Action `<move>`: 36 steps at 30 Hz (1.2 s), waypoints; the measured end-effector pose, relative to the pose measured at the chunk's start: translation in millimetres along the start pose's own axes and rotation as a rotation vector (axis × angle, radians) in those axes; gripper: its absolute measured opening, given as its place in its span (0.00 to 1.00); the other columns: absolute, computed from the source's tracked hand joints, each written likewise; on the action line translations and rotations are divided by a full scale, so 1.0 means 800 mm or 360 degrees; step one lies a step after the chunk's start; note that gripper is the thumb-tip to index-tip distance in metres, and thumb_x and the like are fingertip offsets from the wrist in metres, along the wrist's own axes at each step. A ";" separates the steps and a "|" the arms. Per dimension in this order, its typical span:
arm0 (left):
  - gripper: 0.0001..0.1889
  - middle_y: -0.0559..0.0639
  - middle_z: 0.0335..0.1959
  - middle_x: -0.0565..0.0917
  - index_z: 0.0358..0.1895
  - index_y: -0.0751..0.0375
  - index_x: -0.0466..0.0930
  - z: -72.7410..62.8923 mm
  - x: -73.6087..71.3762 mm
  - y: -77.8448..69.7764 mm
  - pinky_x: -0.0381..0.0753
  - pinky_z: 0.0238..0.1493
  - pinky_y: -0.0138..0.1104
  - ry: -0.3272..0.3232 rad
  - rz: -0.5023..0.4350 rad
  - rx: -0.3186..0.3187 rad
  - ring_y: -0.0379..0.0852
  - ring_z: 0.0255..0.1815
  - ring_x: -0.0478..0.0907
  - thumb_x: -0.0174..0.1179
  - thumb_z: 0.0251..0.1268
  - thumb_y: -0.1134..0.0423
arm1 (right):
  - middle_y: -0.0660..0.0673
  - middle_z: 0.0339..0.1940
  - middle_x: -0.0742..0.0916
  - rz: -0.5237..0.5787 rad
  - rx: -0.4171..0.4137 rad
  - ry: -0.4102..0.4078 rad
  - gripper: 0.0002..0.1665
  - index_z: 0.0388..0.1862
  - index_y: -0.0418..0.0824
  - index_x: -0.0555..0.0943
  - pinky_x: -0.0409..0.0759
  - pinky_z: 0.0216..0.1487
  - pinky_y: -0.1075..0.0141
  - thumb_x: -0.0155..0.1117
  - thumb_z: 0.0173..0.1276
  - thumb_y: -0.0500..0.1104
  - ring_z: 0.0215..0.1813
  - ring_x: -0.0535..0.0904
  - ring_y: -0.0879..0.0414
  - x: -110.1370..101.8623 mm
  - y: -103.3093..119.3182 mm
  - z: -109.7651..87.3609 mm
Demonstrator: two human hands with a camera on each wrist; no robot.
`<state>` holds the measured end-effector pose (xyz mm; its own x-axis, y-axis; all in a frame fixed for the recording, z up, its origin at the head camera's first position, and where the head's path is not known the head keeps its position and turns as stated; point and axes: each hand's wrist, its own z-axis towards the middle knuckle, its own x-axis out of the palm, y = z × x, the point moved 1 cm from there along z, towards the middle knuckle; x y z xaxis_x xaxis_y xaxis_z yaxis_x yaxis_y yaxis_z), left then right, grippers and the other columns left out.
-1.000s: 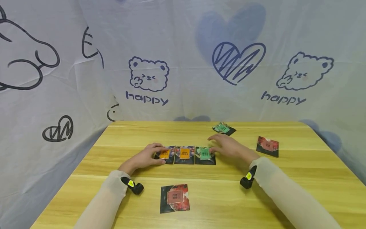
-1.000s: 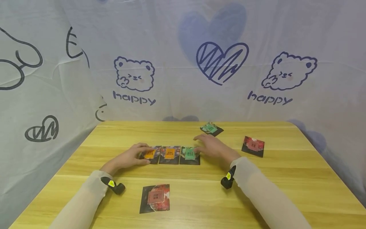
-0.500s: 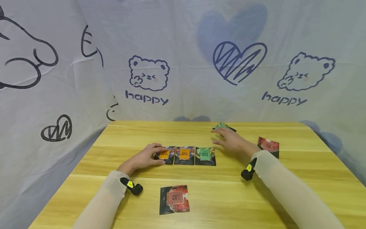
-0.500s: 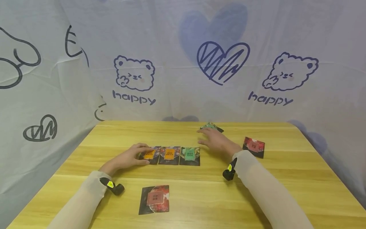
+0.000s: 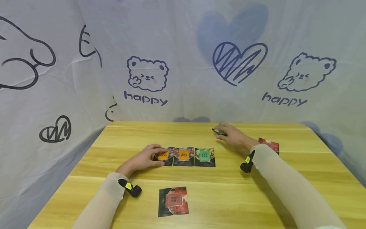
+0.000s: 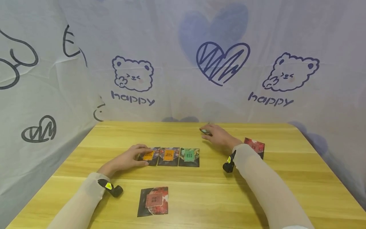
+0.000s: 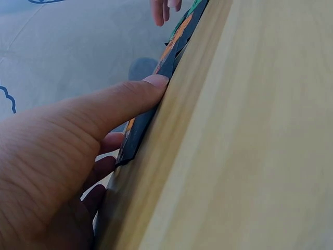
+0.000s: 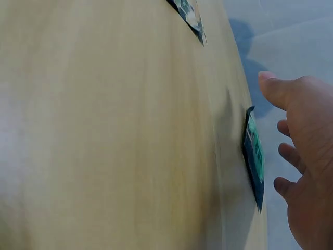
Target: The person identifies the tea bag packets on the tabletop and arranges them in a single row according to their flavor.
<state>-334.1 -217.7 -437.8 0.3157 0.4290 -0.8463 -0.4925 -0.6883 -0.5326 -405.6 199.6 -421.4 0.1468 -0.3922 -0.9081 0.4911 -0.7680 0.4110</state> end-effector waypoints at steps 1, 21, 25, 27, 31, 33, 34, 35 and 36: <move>0.34 0.58 0.71 0.63 0.71 0.51 0.69 0.001 0.000 0.000 0.61 0.65 0.59 -0.0004 0.0001 0.0009 0.61 0.71 0.56 0.63 0.64 0.43 | 0.32 0.75 0.62 0.0015 0.0021 0.0006 0.32 0.74 0.41 0.66 0.54 0.69 0.37 0.56 0.76 0.51 0.75 0.52 0.34 -0.001 -0.002 0.001; 0.34 0.59 0.71 0.62 0.71 0.51 0.69 0.003 0.003 -0.001 0.60 0.65 0.60 -0.0026 0.0005 0.0017 0.62 0.71 0.56 0.64 0.64 0.44 | 0.33 0.72 0.68 0.0038 0.0095 0.0014 0.26 0.73 0.40 0.67 0.61 0.67 0.40 0.50 0.77 0.36 0.72 0.60 0.35 0.007 -0.034 0.007; 0.34 0.58 0.71 0.62 0.71 0.50 0.69 0.002 0.004 -0.001 0.60 0.66 0.60 -0.0030 0.0012 0.0010 0.61 0.72 0.55 0.63 0.64 0.43 | 0.34 0.72 0.69 0.0008 0.0120 0.0030 0.27 0.73 0.42 0.68 0.62 0.66 0.39 0.50 0.76 0.34 0.72 0.61 0.35 0.004 -0.033 0.006; 0.34 0.57 0.71 0.62 0.72 0.49 0.69 0.003 0.003 -0.002 0.60 0.66 0.59 -0.0031 0.0019 0.0001 0.61 0.72 0.55 0.63 0.64 0.43 | 0.34 0.70 0.71 -0.0006 0.0122 0.0023 0.27 0.73 0.42 0.69 0.64 0.65 0.40 0.52 0.76 0.35 0.71 0.63 0.35 0.001 -0.031 0.005; 0.34 0.57 0.71 0.62 0.72 0.48 0.69 0.004 0.004 -0.003 0.60 0.66 0.59 -0.0034 0.0025 -0.0009 0.60 0.72 0.55 0.63 0.64 0.43 | 0.33 0.67 0.74 -0.0052 0.0120 -0.0013 0.25 0.70 0.40 0.72 0.64 0.64 0.40 0.57 0.75 0.40 0.67 0.67 0.35 -0.002 -0.028 0.003; 0.34 0.57 0.71 0.62 0.71 0.48 0.69 0.003 0.005 -0.002 0.61 0.66 0.59 -0.0037 0.0034 -0.0009 0.60 0.72 0.56 0.63 0.64 0.42 | 0.33 0.67 0.74 -0.0084 0.0131 -0.0024 0.26 0.69 0.41 0.73 0.62 0.65 0.39 0.59 0.75 0.43 0.67 0.66 0.34 -0.002 -0.029 0.003; 0.34 0.57 0.71 0.62 0.71 0.48 0.69 0.003 0.006 -0.002 0.61 0.65 0.59 -0.0035 0.0034 -0.0009 0.60 0.72 0.56 0.63 0.64 0.42 | 0.33 0.67 0.73 -0.0102 0.0129 -0.0022 0.26 0.69 0.41 0.73 0.61 0.66 0.39 0.59 0.74 0.44 0.68 0.65 0.34 -0.001 -0.029 0.002; 0.34 0.57 0.71 0.62 0.71 0.48 0.69 0.002 0.006 -0.001 0.61 0.65 0.59 -0.0035 0.0032 -0.0010 0.60 0.71 0.56 0.63 0.64 0.42 | 0.32 0.68 0.72 -0.0124 0.0125 -0.0019 0.26 0.69 0.41 0.73 0.60 0.66 0.39 0.59 0.74 0.45 0.68 0.64 0.34 -0.001 -0.029 0.002; 0.34 0.57 0.71 0.62 0.71 0.48 0.69 0.002 0.007 -0.001 0.61 0.66 0.59 -0.0032 0.0033 -0.0011 0.60 0.71 0.56 0.63 0.64 0.42 | 0.32 0.69 0.72 -0.0140 0.0125 -0.0014 0.27 0.69 0.41 0.73 0.60 0.67 0.39 0.59 0.74 0.46 0.69 0.63 0.34 0.000 -0.029 0.001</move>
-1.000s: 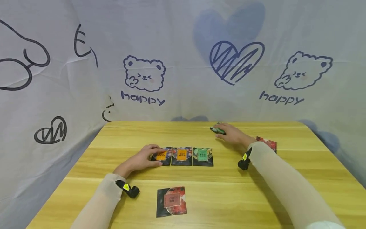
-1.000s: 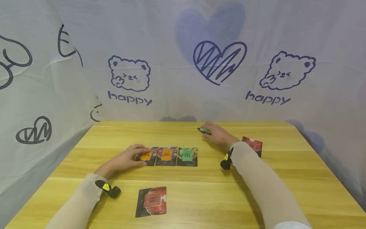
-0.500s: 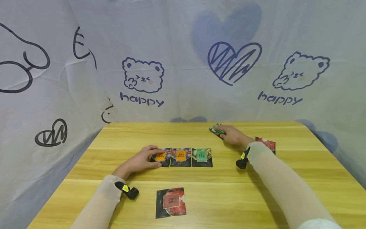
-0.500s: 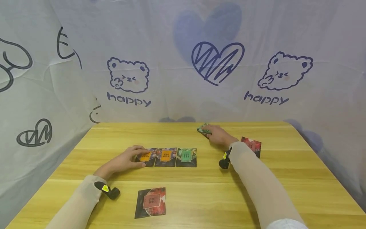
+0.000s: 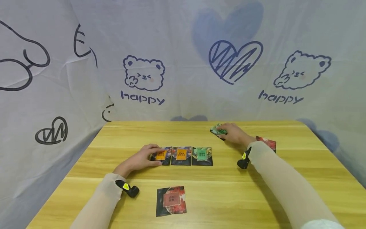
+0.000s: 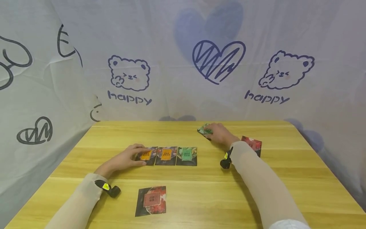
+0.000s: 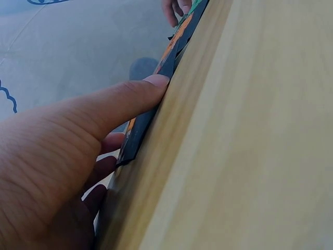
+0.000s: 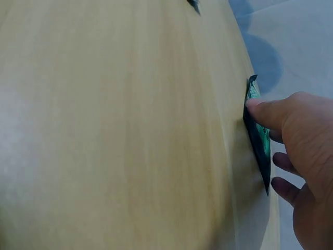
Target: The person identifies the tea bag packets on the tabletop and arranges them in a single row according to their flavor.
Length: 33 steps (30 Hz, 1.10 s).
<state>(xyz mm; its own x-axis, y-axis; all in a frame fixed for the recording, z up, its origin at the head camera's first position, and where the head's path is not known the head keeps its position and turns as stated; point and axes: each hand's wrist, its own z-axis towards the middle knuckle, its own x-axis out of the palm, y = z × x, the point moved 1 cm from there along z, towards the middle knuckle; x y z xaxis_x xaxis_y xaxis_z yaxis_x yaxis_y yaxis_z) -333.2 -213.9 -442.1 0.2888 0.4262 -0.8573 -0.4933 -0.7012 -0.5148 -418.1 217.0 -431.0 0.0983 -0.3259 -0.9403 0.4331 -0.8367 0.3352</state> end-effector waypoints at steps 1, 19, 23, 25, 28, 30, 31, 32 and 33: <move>0.34 0.57 0.71 0.62 0.71 0.48 0.69 0.000 0.000 0.000 0.61 0.66 0.59 0.0003 -0.0002 0.0000 0.60 0.71 0.56 0.63 0.64 0.42 | 0.32 0.69 0.71 -0.0012 0.0001 0.0006 0.27 0.69 0.41 0.73 0.59 0.67 0.39 0.59 0.74 0.47 0.70 0.62 0.33 0.000 0.000 -0.001; 0.34 0.57 0.71 0.62 0.71 0.48 0.69 -0.004 0.005 0.004 0.60 0.65 0.60 -0.0017 -0.0023 0.0009 0.61 0.72 0.55 0.63 0.64 0.42 | 0.30 0.70 0.70 0.0024 -0.0048 0.0047 0.26 0.69 0.41 0.74 0.63 0.65 0.38 0.58 0.75 0.48 0.69 0.64 0.32 0.003 0.001 -0.017; 0.34 0.57 0.71 0.62 0.71 0.47 0.69 -0.002 0.005 0.004 0.60 0.66 0.59 -0.0011 -0.0018 0.0001 0.60 0.72 0.55 0.63 0.63 0.41 | 0.31 0.67 0.71 -0.0014 -0.0077 0.0054 0.26 0.69 0.41 0.74 0.64 0.64 0.38 0.59 0.74 0.47 0.67 0.66 0.33 0.001 0.003 -0.020; 0.34 0.57 0.71 0.62 0.71 0.48 0.69 -0.001 0.005 0.004 0.61 0.66 0.59 -0.0005 -0.0015 0.0003 0.61 0.72 0.56 0.63 0.63 0.41 | 0.31 0.67 0.71 -0.0027 -0.0089 0.0058 0.28 0.70 0.42 0.73 0.63 0.64 0.38 0.59 0.74 0.48 0.67 0.66 0.32 0.001 0.003 -0.021; 0.34 0.58 0.71 0.62 0.71 0.48 0.69 -0.001 0.004 0.004 0.60 0.65 0.60 -0.0005 -0.0024 0.0009 0.61 0.72 0.55 0.63 0.64 0.42 | 0.31 0.67 0.71 -0.0035 -0.0112 0.0035 0.29 0.71 0.42 0.71 0.61 0.65 0.37 0.59 0.74 0.49 0.68 0.64 0.31 0.001 0.005 -0.023; 0.34 0.57 0.71 0.62 0.71 0.49 0.69 0.000 0.003 0.003 0.60 0.65 0.60 -0.0010 -0.0027 0.0014 0.61 0.72 0.55 0.63 0.64 0.43 | 0.31 0.67 0.71 -0.0032 -0.0111 0.0020 0.29 0.71 0.42 0.72 0.60 0.65 0.36 0.59 0.74 0.49 0.67 0.64 0.32 0.000 0.005 -0.025; 0.34 0.57 0.71 0.62 0.71 0.49 0.69 0.000 0.002 0.003 0.60 0.66 0.60 -0.0012 -0.0030 0.0014 0.61 0.72 0.55 0.64 0.63 0.43 | 0.32 0.66 0.72 -0.0038 -0.0109 0.0013 0.28 0.70 0.43 0.73 0.60 0.66 0.37 0.59 0.74 0.50 0.67 0.64 0.32 0.001 0.005 -0.026; 0.34 0.57 0.71 0.62 0.71 0.49 0.69 0.000 0.002 0.002 0.60 0.66 0.60 -0.0012 -0.0032 0.0013 0.61 0.72 0.55 0.64 0.63 0.43 | 0.32 0.66 0.72 -0.0049 -0.0108 0.0006 0.28 0.69 0.42 0.73 0.60 0.65 0.37 0.59 0.74 0.49 0.67 0.65 0.32 0.001 0.005 -0.027; 0.34 0.57 0.71 0.62 0.71 0.49 0.69 0.000 0.002 0.002 0.60 0.66 0.59 -0.0010 -0.0029 0.0016 0.61 0.72 0.55 0.64 0.63 0.43 | 0.32 0.66 0.72 -0.0059 -0.0098 0.0008 0.27 0.69 0.43 0.74 0.60 0.66 0.37 0.59 0.74 0.50 0.67 0.65 0.32 0.002 0.004 -0.027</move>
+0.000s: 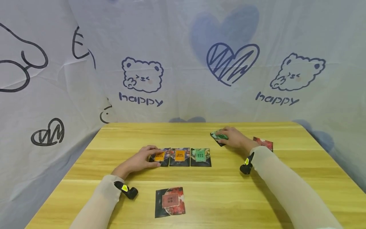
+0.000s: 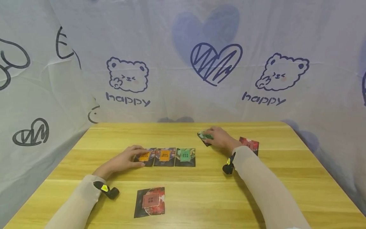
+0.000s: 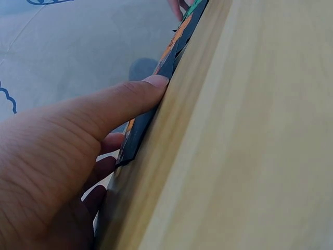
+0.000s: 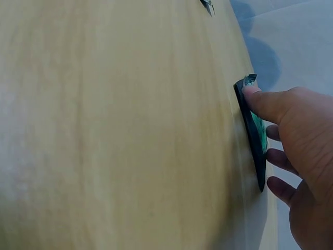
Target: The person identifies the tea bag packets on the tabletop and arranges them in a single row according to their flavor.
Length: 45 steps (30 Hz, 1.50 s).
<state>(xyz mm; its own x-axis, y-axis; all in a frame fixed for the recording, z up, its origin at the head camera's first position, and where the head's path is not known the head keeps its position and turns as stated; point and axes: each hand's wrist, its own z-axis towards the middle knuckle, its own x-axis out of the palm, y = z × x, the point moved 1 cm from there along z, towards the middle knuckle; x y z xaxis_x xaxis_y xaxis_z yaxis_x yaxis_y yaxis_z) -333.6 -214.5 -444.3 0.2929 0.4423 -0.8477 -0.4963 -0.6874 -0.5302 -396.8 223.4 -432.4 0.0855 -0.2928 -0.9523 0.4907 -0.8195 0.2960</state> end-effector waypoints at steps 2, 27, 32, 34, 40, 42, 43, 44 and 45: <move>0.34 0.58 0.71 0.62 0.71 0.50 0.69 -0.001 0.001 0.000 0.61 0.65 0.60 0.0005 0.0011 0.0009 0.62 0.71 0.56 0.63 0.64 0.42 | 0.32 0.66 0.72 0.0001 0.0015 0.0011 0.26 0.68 0.43 0.75 0.60 0.66 0.38 0.59 0.74 0.50 0.67 0.64 0.33 0.002 -0.001 -0.001; 0.34 0.58 0.70 0.62 0.71 0.51 0.69 -0.007 0.007 0.003 0.61 0.65 0.60 0.0009 -0.0016 -0.0007 0.62 0.71 0.56 0.63 0.64 0.43 | 0.33 0.72 0.67 0.0206 0.0081 0.0150 0.31 0.72 0.43 0.71 0.59 0.67 0.38 0.56 0.75 0.54 0.71 0.60 0.33 0.011 -0.005 -0.022; 0.35 0.59 0.71 0.62 0.71 0.51 0.69 -0.005 0.003 0.002 0.60 0.65 0.60 0.0017 -0.0005 -0.0007 0.62 0.71 0.56 0.63 0.64 0.42 | 0.32 0.71 0.67 0.0241 0.0094 0.0128 0.31 0.72 0.42 0.70 0.59 0.68 0.38 0.59 0.74 0.53 0.71 0.60 0.33 0.008 0.001 -0.030; 0.35 0.59 0.71 0.62 0.71 0.51 0.69 -0.005 0.001 0.001 0.60 0.65 0.60 0.0015 0.0008 -0.0003 0.62 0.71 0.56 0.62 0.64 0.42 | 0.32 0.70 0.68 0.0243 0.0082 0.0098 0.32 0.71 0.42 0.71 0.60 0.67 0.39 0.60 0.73 0.53 0.71 0.61 0.34 0.009 0.003 -0.031; 0.34 0.59 0.71 0.62 0.71 0.51 0.69 -0.002 -0.002 -0.002 0.61 0.64 0.61 0.0019 0.0029 0.0005 0.63 0.71 0.56 0.62 0.65 0.42 | 0.33 0.67 0.70 0.0223 0.0095 0.0034 0.31 0.69 0.43 0.74 0.64 0.65 0.41 0.62 0.72 0.54 0.68 0.65 0.35 0.011 0.010 -0.038; 0.34 0.59 0.71 0.62 0.72 0.50 0.69 -0.001 -0.001 -0.003 0.61 0.65 0.60 0.0026 0.0034 -0.0003 0.63 0.71 0.56 0.62 0.64 0.42 | 0.33 0.67 0.70 0.0235 0.0109 0.0035 0.31 0.69 0.42 0.74 0.65 0.64 0.41 0.62 0.71 0.54 0.67 0.66 0.35 0.010 0.012 -0.040; 0.34 0.58 0.71 0.62 0.72 0.49 0.69 -0.001 -0.001 -0.003 0.61 0.65 0.60 0.0030 0.0034 -0.0010 0.62 0.71 0.56 0.62 0.64 0.42 | 0.33 0.66 0.71 0.0242 0.0117 0.0036 0.31 0.69 0.43 0.74 0.66 0.64 0.41 0.63 0.71 0.54 0.67 0.66 0.36 0.010 0.013 -0.042; 0.34 0.59 0.71 0.62 0.72 0.50 0.69 0.000 -0.002 -0.003 0.61 0.65 0.60 0.0029 0.0032 -0.0006 0.63 0.71 0.56 0.62 0.65 0.42 | 0.34 0.66 0.71 0.0249 0.0122 0.0037 0.31 0.68 0.43 0.75 0.66 0.64 0.41 0.63 0.71 0.54 0.66 0.66 0.36 0.011 0.014 -0.043; 0.34 0.58 0.71 0.62 0.72 0.50 0.68 0.000 -0.002 -0.003 0.61 0.65 0.60 0.0030 0.0033 -0.0006 0.63 0.71 0.55 0.62 0.65 0.42 | 0.34 0.66 0.71 0.0251 0.0123 0.0040 0.31 0.68 0.43 0.75 0.66 0.64 0.41 0.63 0.71 0.54 0.66 0.67 0.36 0.011 0.015 -0.043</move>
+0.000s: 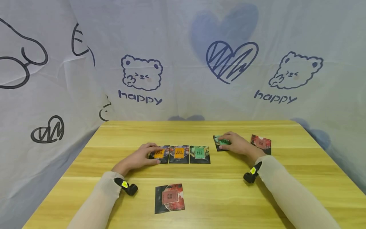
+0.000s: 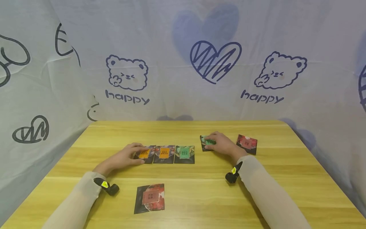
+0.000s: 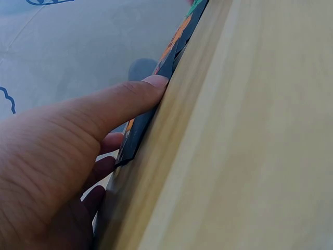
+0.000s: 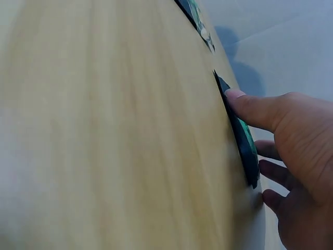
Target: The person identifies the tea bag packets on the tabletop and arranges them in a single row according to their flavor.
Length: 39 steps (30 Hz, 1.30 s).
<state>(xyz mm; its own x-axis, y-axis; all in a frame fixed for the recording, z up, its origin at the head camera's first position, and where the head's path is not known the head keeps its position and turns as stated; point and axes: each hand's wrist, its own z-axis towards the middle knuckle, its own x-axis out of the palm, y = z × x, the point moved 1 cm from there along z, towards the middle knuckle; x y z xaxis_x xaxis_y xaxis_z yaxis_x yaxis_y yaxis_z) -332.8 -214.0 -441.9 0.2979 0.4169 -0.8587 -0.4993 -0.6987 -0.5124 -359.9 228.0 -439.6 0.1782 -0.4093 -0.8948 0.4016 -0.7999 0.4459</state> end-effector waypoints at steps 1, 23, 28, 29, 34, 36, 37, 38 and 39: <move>0.34 0.58 0.71 0.61 0.72 0.50 0.68 0.000 -0.001 0.000 0.61 0.65 0.60 -0.0001 -0.0003 -0.0001 0.63 0.71 0.55 0.62 0.65 0.42 | 0.33 0.66 0.71 -0.0002 -0.0011 -0.0006 0.31 0.68 0.43 0.75 0.66 0.64 0.41 0.63 0.71 0.54 0.66 0.67 0.36 0.000 0.001 -0.001; 0.34 0.60 0.71 0.62 0.72 0.52 0.68 0.003 -0.001 0.000 0.60 0.65 0.61 -0.0008 0.0006 0.0029 0.64 0.70 0.56 0.62 0.65 0.44 | 0.33 0.65 0.70 0.0095 0.0067 -0.0067 0.29 0.67 0.42 0.76 0.65 0.64 0.40 0.63 0.71 0.53 0.66 0.65 0.34 0.009 0.019 -0.021; 0.35 0.59 0.71 0.62 0.72 0.51 0.68 -0.001 0.001 0.004 0.60 0.65 0.61 -0.0012 -0.0019 0.0011 0.63 0.71 0.56 0.63 0.64 0.43 | 0.35 0.65 0.71 0.0105 0.0066 -0.0083 0.29 0.66 0.43 0.77 0.65 0.64 0.40 0.64 0.70 0.54 0.66 0.66 0.35 0.016 0.022 -0.023; 0.35 0.59 0.71 0.62 0.72 0.51 0.68 -0.002 0.002 0.004 0.60 0.65 0.61 -0.0011 -0.0024 0.0010 0.63 0.71 0.56 0.63 0.64 0.42 | 0.34 0.65 0.71 0.0105 0.0062 -0.0084 0.29 0.66 0.42 0.77 0.65 0.64 0.40 0.64 0.70 0.53 0.66 0.65 0.35 0.017 0.021 -0.023; 0.35 0.59 0.71 0.61 0.72 0.51 0.68 -0.002 0.002 0.004 0.60 0.65 0.61 -0.0011 -0.0037 0.0013 0.63 0.71 0.56 0.63 0.65 0.43 | 0.34 0.66 0.70 0.0103 0.0052 -0.0085 0.29 0.66 0.43 0.77 0.64 0.64 0.39 0.63 0.71 0.54 0.67 0.64 0.35 0.021 0.019 -0.024; 0.35 0.59 0.71 0.61 0.72 0.50 0.68 -0.001 0.002 0.003 0.60 0.65 0.61 -0.0013 -0.0042 0.0011 0.63 0.71 0.55 0.63 0.64 0.43 | 0.33 0.67 0.70 0.0108 0.0047 -0.0087 0.29 0.66 0.43 0.77 0.64 0.64 0.39 0.63 0.70 0.54 0.67 0.64 0.34 0.019 0.019 -0.026; 0.35 0.58 0.71 0.61 0.72 0.50 0.68 -0.001 0.002 0.002 0.60 0.65 0.61 -0.0013 -0.0045 0.0008 0.63 0.71 0.55 0.63 0.64 0.43 | 0.33 0.66 0.70 0.0107 0.0043 -0.0088 0.29 0.66 0.43 0.77 0.64 0.64 0.39 0.63 0.70 0.54 0.67 0.64 0.34 0.019 0.019 -0.027; 0.35 0.58 0.72 0.61 0.72 0.50 0.68 0.000 0.001 0.001 0.60 0.65 0.61 -0.0010 -0.0050 0.0001 0.62 0.72 0.55 0.63 0.64 0.43 | 0.33 0.66 0.70 0.0105 0.0038 -0.0085 0.29 0.66 0.43 0.77 0.64 0.64 0.39 0.64 0.70 0.54 0.67 0.64 0.34 0.018 0.020 -0.028; 0.35 0.58 0.72 0.61 0.72 0.50 0.68 0.001 0.001 0.001 0.59 0.65 0.61 -0.0008 -0.0050 0.0000 0.63 0.72 0.55 0.63 0.64 0.43 | 0.33 0.66 0.70 0.0102 0.0035 -0.0085 0.29 0.66 0.43 0.77 0.64 0.64 0.39 0.64 0.70 0.54 0.67 0.64 0.34 0.017 0.020 -0.029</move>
<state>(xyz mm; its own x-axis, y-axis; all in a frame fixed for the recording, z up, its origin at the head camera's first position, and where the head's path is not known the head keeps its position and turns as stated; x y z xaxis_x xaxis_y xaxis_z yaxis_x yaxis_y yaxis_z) -333.5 -213.7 -442.8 0.3092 0.4416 -0.8422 -0.4896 -0.6853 -0.5391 -330.3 219.8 -445.2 0.1548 -0.4824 -0.8621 0.3710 -0.7804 0.5033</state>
